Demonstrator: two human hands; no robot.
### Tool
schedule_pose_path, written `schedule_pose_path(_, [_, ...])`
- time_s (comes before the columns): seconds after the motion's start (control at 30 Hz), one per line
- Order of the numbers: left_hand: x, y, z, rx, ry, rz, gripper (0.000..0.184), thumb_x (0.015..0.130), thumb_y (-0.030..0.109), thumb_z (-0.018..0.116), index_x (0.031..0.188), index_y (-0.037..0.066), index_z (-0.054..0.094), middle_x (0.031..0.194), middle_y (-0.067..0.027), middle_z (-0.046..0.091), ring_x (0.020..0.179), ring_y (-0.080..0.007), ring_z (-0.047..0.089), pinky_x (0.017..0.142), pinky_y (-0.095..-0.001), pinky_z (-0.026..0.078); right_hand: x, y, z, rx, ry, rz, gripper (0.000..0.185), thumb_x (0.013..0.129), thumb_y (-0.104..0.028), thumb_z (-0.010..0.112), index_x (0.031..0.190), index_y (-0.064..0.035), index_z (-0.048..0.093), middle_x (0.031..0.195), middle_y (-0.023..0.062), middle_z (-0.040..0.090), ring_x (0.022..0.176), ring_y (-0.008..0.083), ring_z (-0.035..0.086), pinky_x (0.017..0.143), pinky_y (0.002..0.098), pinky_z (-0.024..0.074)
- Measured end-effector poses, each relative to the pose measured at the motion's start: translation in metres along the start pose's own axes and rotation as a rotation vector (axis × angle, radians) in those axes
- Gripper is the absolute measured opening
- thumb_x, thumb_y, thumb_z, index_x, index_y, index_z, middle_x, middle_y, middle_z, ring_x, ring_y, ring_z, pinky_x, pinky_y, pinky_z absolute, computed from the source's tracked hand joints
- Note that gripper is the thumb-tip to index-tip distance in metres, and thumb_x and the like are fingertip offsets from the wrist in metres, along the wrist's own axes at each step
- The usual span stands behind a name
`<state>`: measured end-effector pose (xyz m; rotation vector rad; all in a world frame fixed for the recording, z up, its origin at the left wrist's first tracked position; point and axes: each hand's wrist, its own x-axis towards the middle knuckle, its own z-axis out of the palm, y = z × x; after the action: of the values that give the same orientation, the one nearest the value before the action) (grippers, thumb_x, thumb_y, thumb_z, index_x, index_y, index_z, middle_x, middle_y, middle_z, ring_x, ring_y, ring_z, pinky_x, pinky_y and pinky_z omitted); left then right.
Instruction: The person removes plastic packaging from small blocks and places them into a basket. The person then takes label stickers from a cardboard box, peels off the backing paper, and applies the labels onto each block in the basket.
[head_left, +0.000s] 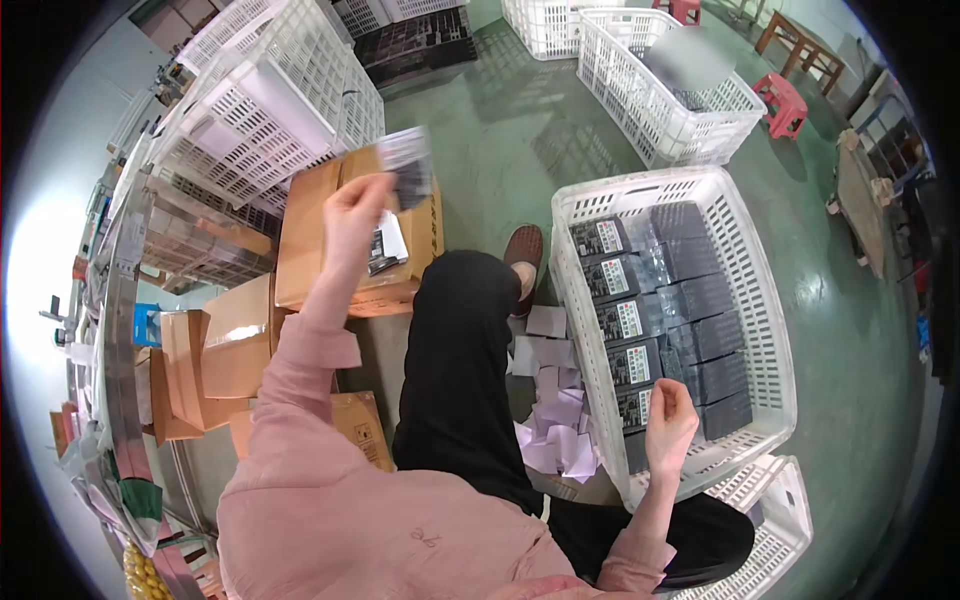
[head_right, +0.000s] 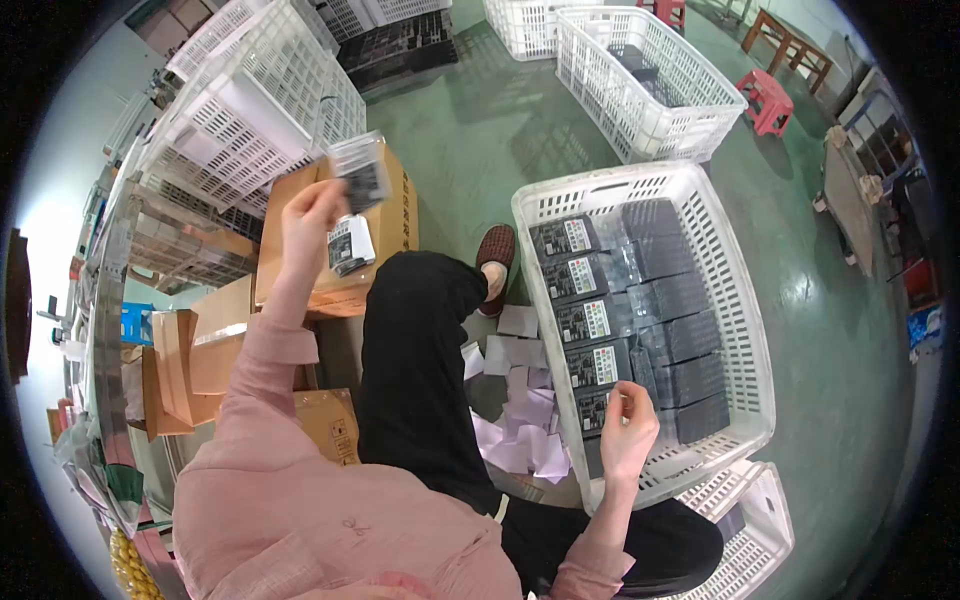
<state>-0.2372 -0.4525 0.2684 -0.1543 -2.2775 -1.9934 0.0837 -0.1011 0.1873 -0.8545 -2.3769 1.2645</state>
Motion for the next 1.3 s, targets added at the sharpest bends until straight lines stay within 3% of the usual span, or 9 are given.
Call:
schedule_pose_path(0.1, [-0.053, 0.068, 0.087, 0.055, -0.453, 0.055, 0.014, 0.089, 0.012, 0.064, 0.094, 0.002, 0.072, 0.074, 0.0002, 0.066, 0.061, -0.0051, 0.057, 0.055, -0.0205, 0.044, -0.006, -0.043, 0.001, 0.116, 0.104, -0.129, 0.011, 0.089, -0.003, 0.063, 0.099, 0.0026, 0.064, 0.084, 0.0049, 0.065, 0.071, 0.0076, 0.059, 0.065, 0.0236, 0.0479])
schedule_pose_path(0.17, [-0.088, 0.078, 0.131, 0.049, -0.818, -0.152, 0.010, 0.083, 0.008, 0.069, 0.087, 0.001, 0.073, 0.074, -0.0007, 0.069, 0.068, -0.0033, 0.058, 0.061, -0.0231, 0.048, -0.013, -0.072, -0.003, 0.172, 0.098, -0.236, 0.017, 0.082, 0.003, 0.067, 0.099, 0.0010, 0.064, 0.084, 0.0048, 0.064, 0.070, 0.0094, 0.060, 0.065, 0.0241, 0.0497])
schedule_pose_path(0.27, [-0.136, 0.062, 0.181, -0.281, -1.142, -0.246, 0.012, 0.086, 0.009, 0.069, 0.089, -0.002, 0.072, 0.075, -0.0012, 0.068, 0.069, -0.0050, 0.059, 0.061, -0.0226, 0.049, -0.018, -0.095, -0.006, 0.189, 0.088, -0.260, 0.025, 0.078, 0.007, 0.069, 0.102, 0.0020, 0.063, 0.087, 0.0064, 0.065, 0.074, 0.0120, 0.064, 0.065, 0.0253, 0.0537])
schedule_pose_path(0.63, [-0.177, 0.019, 0.226, -0.295, -1.220, -0.425, 0.013, 0.092, 0.007, 0.064, 0.101, -0.002, 0.068, 0.092, -0.0027, 0.069, 0.083, -0.0072, 0.064, 0.076, -0.0222, 0.050, -0.018, -0.057, -0.015, 0.443, -0.015, 0.081, 0.018, 0.088, -0.001, 0.066, 0.105, 0.0046, 0.063, 0.099, 0.0100, 0.069, 0.089, 0.0136, 0.066, 0.076, 0.0246, 0.0518])
schedule_pose_path(0.73, [-0.176, 0.023, 0.227, -0.359, -1.138, -0.479, 0.015, 0.092, 0.010, 0.065, 0.103, 0.000, 0.067, 0.091, -0.0022, 0.068, 0.082, -0.0075, 0.063, 0.075, -0.0217, 0.049, -0.013, -0.046, -0.012, 0.179, 0.140, -0.093, 0.038, 0.087, -0.006, 0.068, 0.121, 0.0028, 0.056, 0.115, 0.0163, 0.062, 0.109, 0.0208, 0.061, 0.088, 0.0315, 0.0493])
schedule_pose_path(0.8, [-0.172, 0.023, 0.226, -0.402, -1.131, -0.552, 0.016, 0.092, 0.014, 0.066, 0.102, 0.002, 0.067, 0.089, -0.0022, 0.068, 0.079, -0.0072, 0.062, 0.072, -0.0217, 0.047, -0.006, -0.041, -0.011, 0.458, 0.135, 0.028, 0.049, 0.089, -0.007, 0.067, 0.132, 0.0041, 0.045, 0.117, 0.0173, 0.060, 0.113, 0.0222, 0.057, 0.093, 0.0324, 0.0473])
schedule_pose_path(0.83, [-0.172, 0.022, 0.226, -0.402, -1.123, -0.584, 0.017, 0.092, 0.017, 0.066, 0.101, 0.003, 0.067, 0.088, -0.0023, 0.068, 0.078, -0.0075, 0.061, 0.070, -0.0219, 0.046, -0.003, -0.041, -0.009, 0.822, 0.078, 0.113, 0.053, 0.090, -0.009, 0.067, 0.134, 0.0057, 0.041, 0.115, 0.0158, 0.061, 0.109, 0.0202, 0.058, 0.093, 0.0324, 0.0480])
schedule_pose_path(0.97, [-0.173, 0.017, 0.222, -0.406, -1.103, -0.646, 0.017, 0.092, 0.018, 0.066, 0.099, 0.004, 0.069, 0.086, 0.0006, 0.067, 0.078, -0.0067, 0.060, 0.070, -0.0225, 0.044, -0.003, -0.035, -0.012, 1.039, -0.042, 0.303, 0.049, 0.089, -0.008, 0.069, 0.129, 0.0067, 0.045, 0.113, 0.0121, 0.063, 0.101, 0.0153, 0.061, 0.090, 0.0291, 0.0496])
schedule_pose_path(1.3, [-0.169, 0.019, 0.216, -0.308, -1.185, -0.652, 0.014, 0.087, 0.009, 0.067, 0.096, -0.001, 0.070, 0.086, -0.0045, 0.069, 0.079, -0.0089, 0.062, 0.074, -0.0233, 0.048, 0.001, -0.032, -0.008, 1.037, 0.042, 0.316, 0.049, 0.089, -0.008, 0.068, 0.130, 0.0069, 0.045, 0.114, 0.0127, 0.064, 0.101, 0.0161, 0.062, 0.089, 0.0290, 0.0505])
